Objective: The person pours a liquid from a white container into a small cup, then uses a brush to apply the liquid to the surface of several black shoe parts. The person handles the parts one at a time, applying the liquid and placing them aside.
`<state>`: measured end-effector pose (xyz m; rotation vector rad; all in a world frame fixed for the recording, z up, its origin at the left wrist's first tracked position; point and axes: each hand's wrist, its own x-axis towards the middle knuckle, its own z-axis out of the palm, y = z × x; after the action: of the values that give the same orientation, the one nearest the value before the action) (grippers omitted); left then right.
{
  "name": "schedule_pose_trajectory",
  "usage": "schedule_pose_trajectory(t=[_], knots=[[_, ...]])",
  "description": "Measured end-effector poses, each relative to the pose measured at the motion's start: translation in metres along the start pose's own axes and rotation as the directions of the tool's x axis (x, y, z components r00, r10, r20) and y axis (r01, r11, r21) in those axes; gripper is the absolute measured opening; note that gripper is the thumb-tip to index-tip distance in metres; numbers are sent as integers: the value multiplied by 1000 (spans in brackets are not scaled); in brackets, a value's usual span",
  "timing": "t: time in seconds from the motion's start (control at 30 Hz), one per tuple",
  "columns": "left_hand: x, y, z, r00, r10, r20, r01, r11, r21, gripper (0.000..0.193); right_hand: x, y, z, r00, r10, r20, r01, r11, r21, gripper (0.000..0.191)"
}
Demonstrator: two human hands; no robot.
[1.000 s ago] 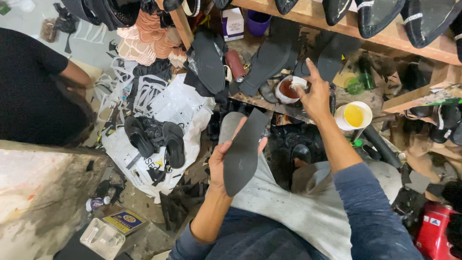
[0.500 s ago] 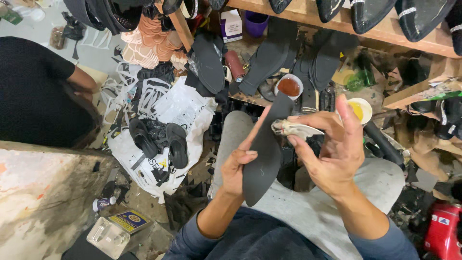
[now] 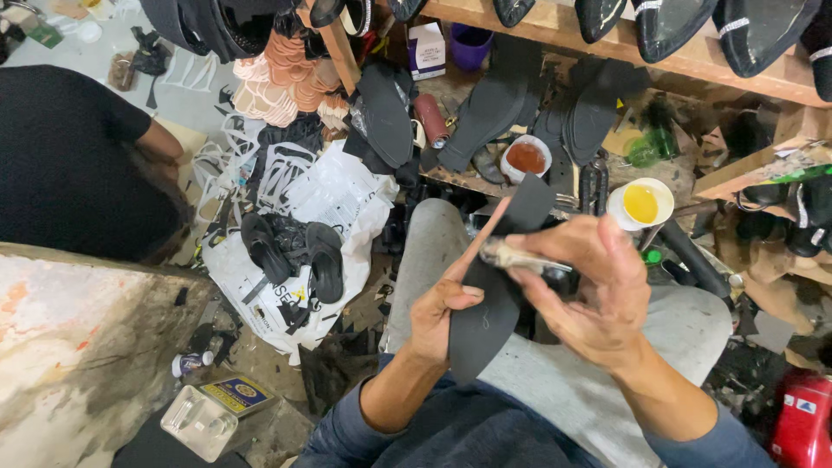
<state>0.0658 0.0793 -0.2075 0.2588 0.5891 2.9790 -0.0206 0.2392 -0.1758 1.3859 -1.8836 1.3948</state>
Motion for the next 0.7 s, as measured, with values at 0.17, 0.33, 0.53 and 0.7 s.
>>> schedule_pose_trajectory(t=[0.17,0.33,0.53,0.7], knots=[[-4,1,4,999,-12,44,13,999,-38,104,-1,0,-2,980,189,-69,-191,981,-31,103],[-7,4,9,999,-21,44,20,1000,9,105,4,4,-6,994,98,-49,-102,990,-99,105],[-11,6,11,998,-66,1,66,997,-44,104,13,1,-18,967,228,-111,-238,967,-90,100],[-16,9,10,995,-72,63,73,997,-19,106,13,-2,-20,990,121,-76,-135,966,-222,107]])
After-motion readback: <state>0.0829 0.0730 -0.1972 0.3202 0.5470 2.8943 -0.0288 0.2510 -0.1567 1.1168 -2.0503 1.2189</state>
